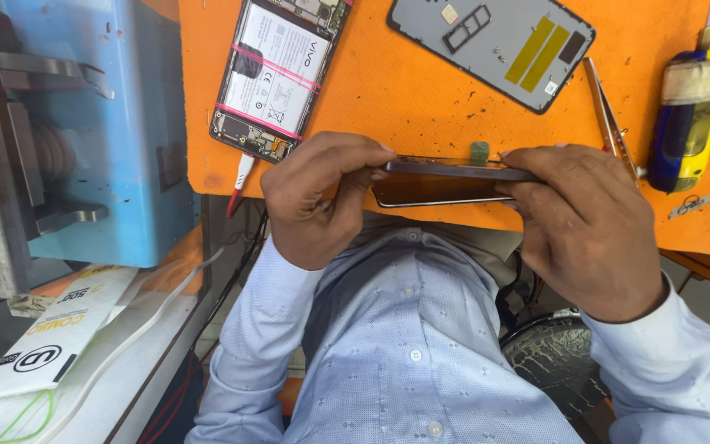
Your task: The person assembles a mobile phone by fitting the internal frame and speaker component onto the rear of the screen assembly, and then peels a protective film from a new replacement screen component.
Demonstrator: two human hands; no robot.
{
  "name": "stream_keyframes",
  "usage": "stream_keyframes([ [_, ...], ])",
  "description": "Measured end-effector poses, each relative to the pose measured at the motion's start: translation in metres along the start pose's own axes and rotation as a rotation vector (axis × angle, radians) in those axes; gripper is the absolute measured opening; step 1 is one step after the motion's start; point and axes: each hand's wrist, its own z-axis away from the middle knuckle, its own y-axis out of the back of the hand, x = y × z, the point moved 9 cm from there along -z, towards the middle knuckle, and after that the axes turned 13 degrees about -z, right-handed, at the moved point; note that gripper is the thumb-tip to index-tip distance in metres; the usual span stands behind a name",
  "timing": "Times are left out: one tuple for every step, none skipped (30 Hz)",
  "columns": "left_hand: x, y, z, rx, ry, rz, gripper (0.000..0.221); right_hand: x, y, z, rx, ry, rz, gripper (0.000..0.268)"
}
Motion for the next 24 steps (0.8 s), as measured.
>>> stream_keyframes([
  [-0.001, 0.000, 0.001, 0.032, 0.012, -0.027, 0.026, 0.000, -0.001, 0.000, 0.002, 0.003, 0.004, 0.024],
  [0.000, -0.001, 0.001, 0.035, 0.008, -0.025, 0.026, 0.000, 0.000, 0.001, 0.021, 0.001, -0.015, 0.023],
  [0.001, -0.001, 0.001, 0.059, 0.013, -0.059, 0.026, 0.001, 0.001, 0.001, 0.041, -0.001, -0.034, 0.022],
  [0.003, 0.001, 0.000, 0.087, 0.015, -0.094, 0.026, 0.002, 0.001, 0.001, 0.046, 0.006, -0.029, 0.022],
  [0.006, 0.001, -0.001, 0.093, 0.007, -0.095, 0.026, 0.005, 0.004, 0.002, 0.071, -0.021, -0.068, 0.023],
  [0.009, 0.001, -0.003, 0.087, 0.004, -0.051, 0.026, 0.010, 0.006, 0.002, 0.097, -0.044, -0.109, 0.023],
  [0.011, 0.001, -0.005, 0.081, 0.001, -0.007, 0.027, 0.010, 0.007, 0.002, 0.103, -0.034, -0.105, 0.023],
  [0.013, 0.002, -0.006, 0.091, -0.003, -0.011, 0.027, 0.015, 0.010, 0.005, 0.129, -0.072, -0.145, 0.022],
  [0.012, 0.001, -0.008, 0.074, 0.012, -0.003, 0.028, 0.020, 0.012, 0.008, 0.155, -0.109, -0.184, 0.021],
  [0.011, -0.001, -0.009, 0.055, 0.026, 0.008, 0.029, 0.021, 0.013, 0.011, 0.157, -0.098, -0.183, 0.021],
  [0.013, -0.001, -0.010, 0.064, 0.021, 0.004, 0.029, 0.027, 0.015, 0.016, 0.202, -0.133, -0.230, 0.020],
  [0.012, -0.004, -0.010, 0.053, 0.033, 0.008, 0.028, 0.035, 0.017, 0.023, 0.247, -0.170, -0.276, 0.019],
  [0.011, -0.007, -0.010, 0.042, 0.045, 0.013, 0.027, 0.038, 0.017, 0.027, 0.249, -0.162, -0.273, 0.019],
  [0.011, -0.009, -0.009, 0.047, 0.043, 0.013, 0.027, 0.043, 0.014, 0.033, 0.236, -0.181, -0.294, 0.017],
  [0.012, -0.010, -0.009, 0.061, 0.033, 0.012, 0.027, 0.048, 0.011, 0.037, 0.229, -0.188, -0.305, 0.016],
  [0.013, -0.010, -0.009, 0.074, 0.024, 0.010, 0.027, 0.052, 0.009, 0.041, 0.223, -0.196, -0.317, 0.015],
  [0.016, -0.013, -0.008, 0.078, 0.022, 0.009, 0.027, 0.055, 0.008, 0.044, 0.229, -0.200, -0.339, 0.015],
  [0.018, -0.014, -0.007, 0.092, 0.042, -0.023, 0.026, 0.058, 0.008, 0.046, 0.234, -0.201, -0.349, 0.016],
  [0.020, -0.015, -0.007, 0.106, 0.062, -0.055, 0.026, 0.060, 0.008, 0.048, 0.238, -0.202, -0.359, 0.016],
  [0.022, -0.017, -0.009, 0.109, 0.060, -0.054, 0.026, 0.064, 0.008, 0.050, 0.255, -0.208, -0.396, 0.015],
  [0.026, -0.018, -0.009, 0.111, 0.058, -0.077, 0.026, 0.067, 0.009, 0.053, 0.273, -0.214, -0.432, 0.014],
  [0.028, -0.018, -0.011, 0.114, 0.055, -0.100, 0.025, 0.069, 0.009, 0.055, 0.275, -0.211, -0.429, 0.014],
  [0.030, -0.019, -0.013, 0.117, 0.051, -0.098, 0.025, 0.078, 0.010, 0.059, 0.303, -0.274, -0.497, 0.013],
  [0.026, -0.022, -0.016, 0.090, 0.083, 0.088, 0.026, 0.087, 0.010, 0.064, 0.328, -0.336, -0.565, 0.013],
])
